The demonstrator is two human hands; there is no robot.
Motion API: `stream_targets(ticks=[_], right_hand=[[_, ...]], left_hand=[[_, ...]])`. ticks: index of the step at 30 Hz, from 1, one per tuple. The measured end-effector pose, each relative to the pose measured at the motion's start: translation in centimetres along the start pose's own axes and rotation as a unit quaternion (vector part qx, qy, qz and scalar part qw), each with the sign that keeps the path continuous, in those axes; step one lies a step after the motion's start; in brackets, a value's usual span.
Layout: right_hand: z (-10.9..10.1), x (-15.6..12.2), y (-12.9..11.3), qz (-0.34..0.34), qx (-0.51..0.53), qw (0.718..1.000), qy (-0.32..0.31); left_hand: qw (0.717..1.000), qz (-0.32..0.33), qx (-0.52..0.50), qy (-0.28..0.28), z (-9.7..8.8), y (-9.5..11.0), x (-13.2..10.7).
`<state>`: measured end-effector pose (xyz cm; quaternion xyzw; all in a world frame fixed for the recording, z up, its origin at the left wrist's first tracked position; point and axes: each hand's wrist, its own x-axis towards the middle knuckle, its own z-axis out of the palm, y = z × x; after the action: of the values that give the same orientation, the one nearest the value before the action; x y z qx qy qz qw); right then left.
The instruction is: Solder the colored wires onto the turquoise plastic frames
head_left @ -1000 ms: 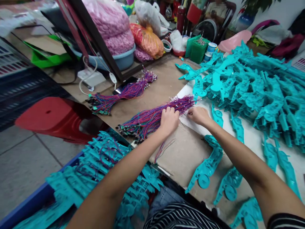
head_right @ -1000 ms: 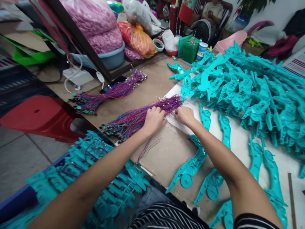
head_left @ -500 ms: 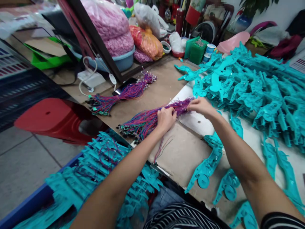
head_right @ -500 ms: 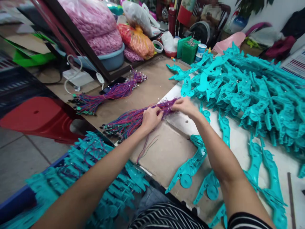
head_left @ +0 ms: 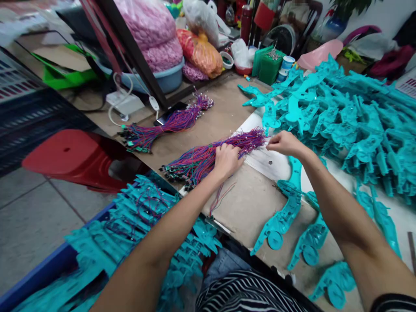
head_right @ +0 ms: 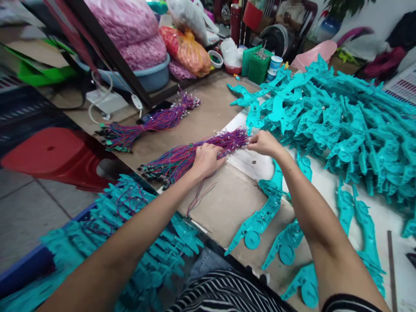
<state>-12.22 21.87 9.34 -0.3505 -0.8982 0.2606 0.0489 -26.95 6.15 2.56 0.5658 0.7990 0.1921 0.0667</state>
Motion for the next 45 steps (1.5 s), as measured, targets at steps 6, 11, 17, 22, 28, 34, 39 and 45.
stream_targets(ticks=[6, 11, 17, 22, 28, 34, 39, 45], right_hand=[[-1.1, -1.4, -1.3, -0.074, 0.004, 0.993, 0.088], [-1.6, -1.9, -3.9, -0.098, 0.133, 0.978, 0.128], [-1.6, -2.8, -6.7, -0.115, 0.293, 0.938, 0.147], [-1.9, -3.4, -7.6, -0.104, 0.301, 0.934, 0.164], [-2.6, -3.2, -5.8, -0.077, 0.292, 0.933, 0.194], [-1.3, -1.4, -4.4, -0.052, 0.236, 0.958, 0.157], [0.4, -0.2, -4.4, -0.067, 0.162, 0.981, 0.088], [2.3, 1.6, -5.8, -0.071, 0.066, 0.995, 0.018]], left_hand=[[0.979, 0.010, -0.104, 0.172, -6.1, -4.7, -3.5], [0.978, -0.077, -0.074, 0.178, -9.0, -8.9, -6.8], [0.995, -0.031, -0.017, 0.098, -7.1, -9.3, -6.2], [1.000, -0.002, 0.005, -0.015, -7.1, -8.0, -3.3], [0.990, -0.006, -0.131, 0.046, -10.9, -7.2, -2.3], [0.907, -0.044, -0.413, 0.063, -15.2, -5.0, -0.3], [0.898, -0.020, -0.425, 0.108, -18.4, -0.9, 1.2], [0.870, 0.048, -0.485, 0.069, -21.0, 3.3, 2.1]])
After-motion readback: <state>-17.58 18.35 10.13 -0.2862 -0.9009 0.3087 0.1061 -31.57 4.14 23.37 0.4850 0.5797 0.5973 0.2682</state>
